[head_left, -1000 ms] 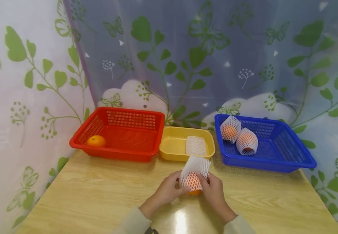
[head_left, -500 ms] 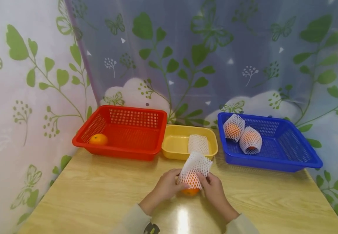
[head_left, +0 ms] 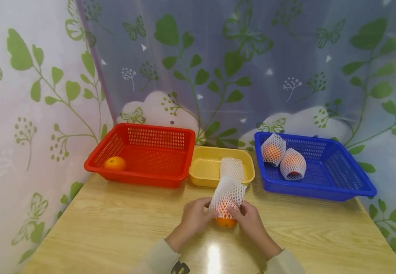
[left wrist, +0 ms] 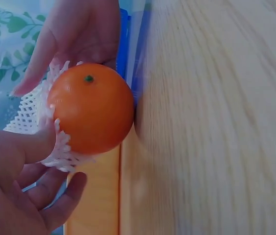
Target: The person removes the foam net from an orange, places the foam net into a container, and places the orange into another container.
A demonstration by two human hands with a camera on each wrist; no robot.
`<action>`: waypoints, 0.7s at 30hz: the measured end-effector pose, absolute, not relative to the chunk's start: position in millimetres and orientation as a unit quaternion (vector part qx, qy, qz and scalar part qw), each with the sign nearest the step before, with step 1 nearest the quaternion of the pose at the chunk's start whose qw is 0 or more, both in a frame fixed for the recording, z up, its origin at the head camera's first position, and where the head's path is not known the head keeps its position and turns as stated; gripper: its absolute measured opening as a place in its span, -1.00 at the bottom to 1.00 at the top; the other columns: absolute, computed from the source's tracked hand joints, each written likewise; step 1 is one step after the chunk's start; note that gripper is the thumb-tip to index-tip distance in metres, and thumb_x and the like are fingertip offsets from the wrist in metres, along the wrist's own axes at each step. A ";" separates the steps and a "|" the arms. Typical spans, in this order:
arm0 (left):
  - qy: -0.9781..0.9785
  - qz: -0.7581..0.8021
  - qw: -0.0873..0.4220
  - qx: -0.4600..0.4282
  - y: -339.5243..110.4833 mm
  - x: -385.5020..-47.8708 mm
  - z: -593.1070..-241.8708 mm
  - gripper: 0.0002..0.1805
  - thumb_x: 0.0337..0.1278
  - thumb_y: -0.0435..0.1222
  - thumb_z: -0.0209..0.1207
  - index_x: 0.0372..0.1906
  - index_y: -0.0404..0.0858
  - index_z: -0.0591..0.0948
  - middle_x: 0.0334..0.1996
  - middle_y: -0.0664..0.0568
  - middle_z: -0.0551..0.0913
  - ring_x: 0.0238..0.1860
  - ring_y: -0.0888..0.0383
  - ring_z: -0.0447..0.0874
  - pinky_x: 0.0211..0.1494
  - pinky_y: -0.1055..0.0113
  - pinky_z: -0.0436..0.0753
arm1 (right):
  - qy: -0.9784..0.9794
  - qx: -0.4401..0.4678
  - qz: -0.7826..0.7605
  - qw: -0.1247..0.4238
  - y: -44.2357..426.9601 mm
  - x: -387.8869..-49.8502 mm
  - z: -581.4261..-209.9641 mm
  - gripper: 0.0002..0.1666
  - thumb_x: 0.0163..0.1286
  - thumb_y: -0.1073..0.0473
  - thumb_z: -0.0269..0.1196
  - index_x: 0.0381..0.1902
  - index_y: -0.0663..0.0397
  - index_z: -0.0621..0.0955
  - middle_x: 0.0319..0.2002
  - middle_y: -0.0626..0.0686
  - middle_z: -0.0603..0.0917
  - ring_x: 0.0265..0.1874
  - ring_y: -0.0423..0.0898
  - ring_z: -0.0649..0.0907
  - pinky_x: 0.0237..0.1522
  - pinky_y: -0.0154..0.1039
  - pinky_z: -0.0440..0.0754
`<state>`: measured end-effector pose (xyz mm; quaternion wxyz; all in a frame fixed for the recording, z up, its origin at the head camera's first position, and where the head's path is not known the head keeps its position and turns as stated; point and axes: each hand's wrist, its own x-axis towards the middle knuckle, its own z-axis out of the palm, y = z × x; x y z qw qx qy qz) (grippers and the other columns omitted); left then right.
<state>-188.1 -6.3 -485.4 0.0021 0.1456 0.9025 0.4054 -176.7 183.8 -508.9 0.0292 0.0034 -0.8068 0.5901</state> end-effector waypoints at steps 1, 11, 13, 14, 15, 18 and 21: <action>0.904 0.403 -0.003 0.140 -6.7 -187.7 -485.3 -0.71 0.06 -0.18 0.38 -0.09 -0.13 0.71 -0.25 0.11 0.74 -0.14 0.07 0.66 0.08 -0.03 0.38 | -0.810 0.006 0.585 0.026 183.7 -175.9 -508.5 -0.57 0.31 0.16 0.33 0.03 0.35 0.60 -0.06 0.17 0.69 -0.12 -0.15 0.63 -0.11 -0.42 0.58; 0.894 0.425 0.014 0.139 -13.4 -188.3 -481.6 -0.70 0.05 -0.17 0.38 -0.10 -0.17 0.71 -0.28 0.11 0.73 -0.16 0.09 0.63 0.08 -0.04 0.43 | -0.845 0.036 0.532 0.035 181.2 -171.0 -499.1 -0.57 0.22 0.08 0.41 -0.03 0.23 0.65 -0.03 0.13 0.70 0.05 0.03 0.62 0.08 -0.08 0.56; 0.891 0.428 0.029 0.150 -15.3 -188.8 -481.5 -0.63 0.07 -0.14 0.38 -0.02 -0.19 0.68 -0.18 0.06 0.72 -0.08 0.05 0.63 0.11 -0.06 0.47 | -0.853 0.052 0.518 0.038 180.8 -170.9 -498.0 -0.61 0.22 0.08 0.41 -0.07 0.20 0.67 -0.06 0.09 0.71 0.04 0.02 0.63 0.09 -0.06 0.56; 0.887 0.433 0.035 0.156 -15.9 -188.8 -481.2 -0.59 0.08 -0.13 0.37 0.02 -0.21 0.66 -0.12 0.03 0.70 -0.03 0.02 0.62 0.14 -0.07 0.47 | -0.855 0.061 0.514 0.041 180.7 -170.8 -497.5 -0.63 0.22 0.09 0.41 -0.08 0.19 0.67 -0.07 0.08 0.72 0.03 0.02 0.63 0.09 -0.04 0.56; 0.883 0.438 0.039 0.163 -16.1 -188.9 -480.8 -0.54 0.08 -0.11 0.37 0.06 -0.23 0.63 -0.06 0.00 0.69 0.02 0.00 0.60 0.16 -0.08 0.48 | -0.856 0.072 0.510 0.046 180.9 -171.0 -497.1 -0.66 0.23 0.10 0.40 -0.10 0.17 0.68 -0.08 0.07 0.72 0.02 0.02 0.64 0.09 -0.03 0.56; 0.873 0.449 0.038 0.186 -14.7 -189.4 -479.3 -0.41 0.07 -0.05 0.37 0.18 -0.24 0.56 0.08 -0.05 0.63 0.12 -0.05 0.55 0.21 -0.11 0.45 | -0.858 0.095 0.501 0.061 182.3 -172.6 -496.9 -0.72 0.22 0.15 0.40 -0.14 0.15 0.70 -0.12 0.05 0.73 0.02 0.03 0.64 0.13 0.05 0.54; 0.867 0.453 0.031 0.208 -12.0 -189.1 -480.7 -0.38 0.04 -0.04 0.39 0.19 -0.22 0.55 0.07 -0.03 0.64 0.11 -0.03 0.56 0.18 -0.10 0.48 | -0.860 0.108 0.494 0.070 183.6 -171.8 -497.7 -0.74 0.20 0.17 0.41 -0.16 0.14 0.71 -0.15 0.04 0.74 -0.03 0.01 0.66 0.08 0.03 0.57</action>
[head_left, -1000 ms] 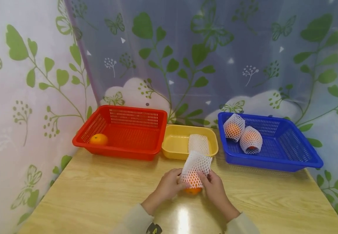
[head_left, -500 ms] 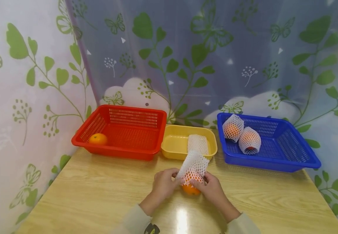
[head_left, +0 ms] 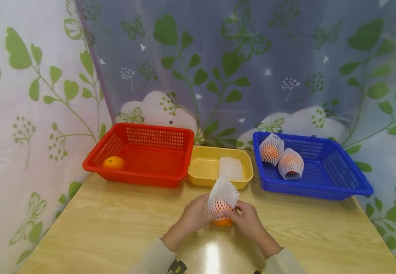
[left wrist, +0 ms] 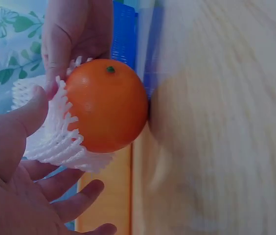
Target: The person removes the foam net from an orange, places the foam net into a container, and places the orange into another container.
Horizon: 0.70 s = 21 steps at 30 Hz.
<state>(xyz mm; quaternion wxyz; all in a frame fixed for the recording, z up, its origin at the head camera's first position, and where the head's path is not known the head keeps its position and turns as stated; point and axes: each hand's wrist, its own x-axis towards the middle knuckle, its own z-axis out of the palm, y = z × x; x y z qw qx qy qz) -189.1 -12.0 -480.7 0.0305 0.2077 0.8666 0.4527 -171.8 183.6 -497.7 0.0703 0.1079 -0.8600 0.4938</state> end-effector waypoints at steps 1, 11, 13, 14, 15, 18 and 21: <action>0.866 0.451 0.029 0.212 -11.2 -189.2 -481.2 -0.39 0.02 -0.05 0.40 0.18 -0.21 0.56 0.04 -0.01 0.65 0.08 -0.01 0.57 0.15 -0.07 0.50 | -0.861 0.107 0.493 0.070 184.3 -172.3 -497.8 -0.75 0.19 0.16 0.42 -0.18 0.13 0.71 -0.16 0.03 0.75 -0.05 -0.01 0.67 0.06 -0.01 0.59; 0.873 0.442 0.041 0.204 -7.6 -185.2 -482.8 -0.44 0.01 -0.15 0.42 0.16 -0.19 0.58 0.10 -0.03 0.63 0.18 -0.05 0.52 0.27 -0.07 0.43 | -0.848 0.085 0.498 0.160 184.7 -168.0 -495.6 -0.85 0.13 0.25 0.45 -0.30 0.15 0.77 -0.25 0.06 0.77 -0.19 -0.07 0.72 -0.11 -0.18 0.67; 0.876 0.435 0.041 0.204 -6.9 -184.9 -482.4 -0.44 0.01 -0.15 0.42 0.16 -0.22 0.58 0.11 -0.05 0.63 0.19 -0.07 0.52 0.26 -0.09 0.43 | -0.847 0.085 0.496 0.169 184.4 -167.2 -495.2 -0.86 0.11 0.27 0.46 -0.33 0.16 0.77 -0.26 0.07 0.77 -0.20 -0.06 0.73 -0.12 -0.19 0.67; 0.877 0.433 0.042 0.203 -6.6 -184.8 -482.2 -0.44 0.02 -0.15 0.42 0.16 -0.22 0.58 0.11 -0.05 0.63 0.18 -0.07 0.52 0.26 -0.08 0.43 | -0.848 0.084 0.495 0.168 184.6 -166.6 -495.2 -0.86 0.11 0.26 0.46 -0.33 0.16 0.77 -0.27 0.07 0.77 -0.20 -0.06 0.73 -0.12 -0.18 0.67; 0.879 0.432 0.044 0.200 -6.4 -184.9 -481.9 -0.44 0.02 -0.15 0.42 0.16 -0.22 0.58 0.11 -0.04 0.63 0.18 -0.06 0.53 0.27 -0.07 0.43 | -0.849 0.083 0.496 0.164 184.9 -166.4 -495.2 -0.85 0.12 0.26 0.45 -0.32 0.18 0.77 -0.27 0.08 0.77 -0.20 -0.05 0.72 -0.11 -0.16 0.67; 0.881 0.426 0.037 0.202 -6.2 -185.2 -481.5 -0.49 0.03 -0.15 0.41 0.12 -0.21 0.61 0.08 -0.03 0.65 0.16 -0.05 0.54 0.25 -0.06 0.45 | -0.850 0.079 0.501 0.142 186.5 -166.8 -495.4 -0.77 0.15 0.24 0.44 -0.23 0.23 0.73 -0.21 0.11 0.76 -0.12 0.02 0.70 -0.01 -0.03 0.63; 0.882 0.423 0.029 0.208 -6.4 -185.8 -480.8 -0.54 0.04 -0.16 0.40 0.07 -0.21 0.64 0.05 -0.03 0.66 0.13 -0.05 0.56 0.22 -0.05 0.47 | -0.849 0.075 0.510 0.115 188.8 -167.6 -496.2 -0.61 0.18 0.20 0.42 -0.04 0.25 0.67 -0.04 0.16 0.71 0.05 0.11 0.63 0.13 0.10 0.53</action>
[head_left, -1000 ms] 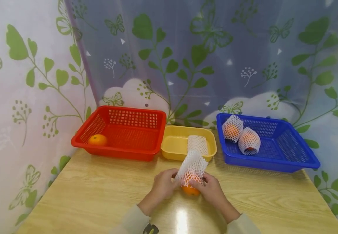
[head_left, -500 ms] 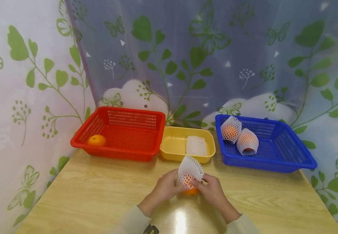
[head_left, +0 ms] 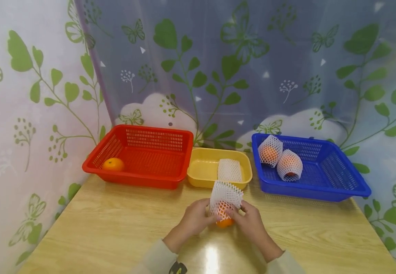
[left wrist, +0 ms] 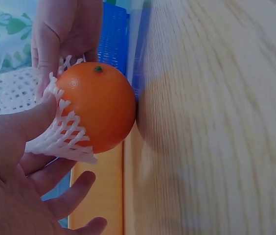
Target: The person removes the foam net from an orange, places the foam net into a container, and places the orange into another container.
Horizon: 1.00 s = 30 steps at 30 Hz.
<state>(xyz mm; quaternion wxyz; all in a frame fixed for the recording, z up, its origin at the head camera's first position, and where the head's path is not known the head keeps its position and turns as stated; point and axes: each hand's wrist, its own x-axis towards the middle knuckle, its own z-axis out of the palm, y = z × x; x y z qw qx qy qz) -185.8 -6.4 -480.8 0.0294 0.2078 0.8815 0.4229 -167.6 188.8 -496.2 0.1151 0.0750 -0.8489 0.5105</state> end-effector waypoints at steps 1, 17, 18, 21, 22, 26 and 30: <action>0.882 0.422 0.028 0.210 -6.5 -185.9 -480.7 -0.56 0.04 -0.16 0.40 0.05 -0.21 0.65 0.04 -0.03 0.67 0.12 -0.04 0.57 0.21 -0.04 0.48 | -0.849 0.074 0.513 0.105 189.8 -168.2 -496.9 -0.55 0.19 0.18 0.42 0.02 0.25 0.64 0.02 0.18 0.68 0.11 0.13 0.60 0.18 0.12 0.48; 0.891 0.413 -0.002 0.187 -9.4 -189.1 -484.0 -0.75 0.07 -0.21 0.38 -0.16 -0.22 0.74 -0.25 0.08 0.75 -0.11 0.07 0.67 0.07 0.04 0.53 | -0.815 0.072 0.574 0.018 194.2 -167.4 -497.7 -0.33 0.22 0.16 0.41 0.26 0.18 0.47 0.17 0.17 0.58 0.16 0.12 0.55 0.26 0.16 0.38; 0.893 0.411 -0.009 0.186 -9.8 -189.1 -484.4 -0.77 0.06 -0.19 0.38 -0.18 -0.21 0.75 -0.30 0.11 0.75 -0.15 0.09 0.68 0.05 0.05 0.51 | -0.816 0.073 0.573 0.015 194.6 -167.4 -497.8 -0.34 0.21 0.16 0.41 0.25 0.18 0.48 0.16 0.16 0.59 0.16 0.10 0.55 0.27 0.15 0.37; 0.894 0.410 -0.014 0.182 -10.7 -189.3 -485.0 -0.79 0.06 -0.18 0.38 -0.22 -0.19 0.75 -0.36 0.15 0.74 -0.20 0.11 0.68 0.02 0.04 0.47 | -0.825 0.077 0.560 0.003 195.6 -167.8 -497.9 -0.36 0.19 0.12 0.43 0.21 0.15 0.53 0.13 0.12 0.61 0.17 0.08 0.54 0.29 0.16 0.34; 0.894 0.408 -0.016 0.182 -10.9 -189.4 -485.1 -0.79 0.06 -0.17 0.38 -0.23 -0.19 0.75 -0.36 0.15 0.74 -0.20 0.11 0.68 0.02 0.04 0.47 | -0.828 0.079 0.555 0.000 195.9 -168.2 -497.9 -0.38 0.18 0.11 0.44 0.19 0.14 0.54 0.11 0.12 0.62 0.16 0.07 0.55 0.28 0.16 0.35; 0.891 0.414 -0.013 0.186 -11.8 -190.0 -485.0 -0.76 0.07 -0.20 0.38 -0.19 -0.23 0.74 -0.31 0.08 0.73 -0.17 0.08 0.67 0.02 0.04 0.52 | -0.845 0.092 0.526 -0.005 196.6 -169.4 -496.4 -0.48 0.16 0.09 0.45 0.07 0.13 0.62 0.04 0.08 0.66 0.11 0.02 0.57 0.24 0.11 0.40; 0.871 0.454 0.017 0.185 -12.6 -191.6 -484.7 -0.68 0.10 -0.21 0.37 -0.08 -0.30 0.70 -0.19 -0.01 0.70 -0.08 0.02 0.63 0.10 0.02 0.55 | -0.860 0.111 0.497 0.009 198.1 -172.2 -493.2 -0.60 0.19 0.07 0.42 -0.04 0.10 0.66 -0.07 0.01 0.70 -0.03 -0.08 0.61 0.11 -0.03 0.52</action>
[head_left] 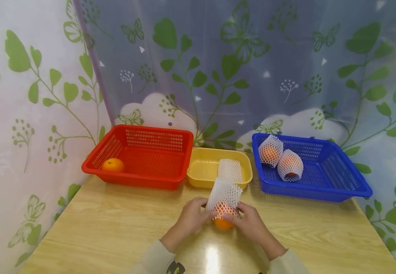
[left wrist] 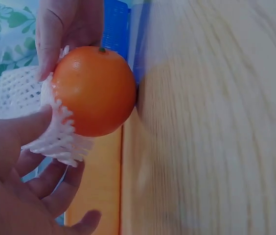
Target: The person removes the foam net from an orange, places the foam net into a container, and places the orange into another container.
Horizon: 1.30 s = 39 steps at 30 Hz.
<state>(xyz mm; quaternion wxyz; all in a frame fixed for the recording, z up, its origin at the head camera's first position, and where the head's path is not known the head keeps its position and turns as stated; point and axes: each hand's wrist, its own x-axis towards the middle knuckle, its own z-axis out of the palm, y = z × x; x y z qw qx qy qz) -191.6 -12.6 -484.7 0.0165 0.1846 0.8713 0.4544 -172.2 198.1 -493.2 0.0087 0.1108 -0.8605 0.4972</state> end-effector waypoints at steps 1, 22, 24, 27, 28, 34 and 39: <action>0.865 0.467 0.027 0.185 -12.7 -191.9 -484.9 -0.64 0.10 -0.20 0.36 -0.04 -0.32 0.68 -0.16 -0.03 0.69 -0.05 0.01 0.62 0.12 0.00 0.54 | -0.864 0.115 0.490 0.012 198.6 -172.7 -492.2 -0.62 0.20 0.07 0.42 -0.06 0.10 0.67 -0.09 0.00 0.71 -0.06 -0.11 0.61 0.07 -0.08 0.54; 0.840 0.495 0.046 0.218 -2.9 -190.3 -492.2 -0.50 0.04 -0.12 0.40 0.06 -0.28 0.62 -0.08 -0.01 0.71 -0.09 0.14 0.64 0.01 0.19 0.62 | -0.845 0.054 0.521 0.110 183.6 -172.5 -486.3 -0.73 0.16 0.22 0.44 -0.20 0.22 0.71 -0.23 0.05 0.76 -0.16 -0.11 0.68 -0.05 -0.20 0.63; 0.843 0.493 0.041 0.209 -3.6 -190.3 -490.3 -0.54 0.07 -0.13 0.38 0.03 -0.29 0.64 -0.11 -0.01 0.71 -0.09 0.12 0.64 0.02 0.15 0.61 | -0.838 0.056 0.534 0.096 184.1 -173.3 -485.8 -0.72 0.17 0.23 0.43 -0.16 0.24 0.70 -0.20 0.07 0.75 -0.13 -0.09 0.68 -0.01 -0.17 0.62; 0.848 0.493 0.031 0.191 -5.0 -190.7 -488.8 -0.59 0.09 -0.16 0.37 -0.02 -0.33 0.66 -0.14 -0.04 0.72 -0.10 0.08 0.64 0.04 0.08 0.60 | -0.831 0.059 0.545 0.088 186.0 -173.8 -486.5 -0.69 0.18 0.27 0.42 -0.12 0.27 0.67 -0.16 0.10 0.74 -0.08 -0.04 0.67 0.04 -0.13 0.61; 0.848 0.495 0.029 0.185 -5.3 -191.2 -488.6 -0.61 0.10 -0.18 0.37 -0.04 -0.34 0.66 -0.16 -0.04 0.72 -0.11 0.07 0.65 0.04 0.06 0.60 | -0.829 0.062 0.548 0.087 186.6 -174.2 -486.8 -0.68 0.17 0.28 0.42 -0.10 0.28 0.66 -0.15 0.11 0.73 -0.07 -0.03 0.67 0.05 -0.12 0.60; 0.851 0.493 0.006 0.181 -5.0 -192.8 -487.7 -0.67 0.12 -0.18 0.35 -0.09 -0.33 0.68 -0.19 -0.01 0.73 -0.16 0.09 0.66 0.02 0.09 0.61 | -0.821 0.076 0.561 0.073 189.7 -175.2 -488.5 -0.60 0.16 0.29 0.43 -0.04 0.31 0.63 -0.08 0.14 0.71 -0.01 0.00 0.65 0.08 -0.14 0.58; 0.853 0.489 0.006 0.179 -4.6 -190.8 -488.5 -0.69 0.15 -0.19 0.32 -0.09 -0.32 0.68 -0.20 0.00 0.73 -0.15 0.09 0.67 0.02 0.09 0.61 | -0.822 0.084 0.559 0.071 191.1 -173.8 -491.6 -0.61 0.22 0.30 0.37 0.00 0.34 0.61 -0.03 0.18 0.69 0.05 0.09 0.63 0.15 -0.01 0.53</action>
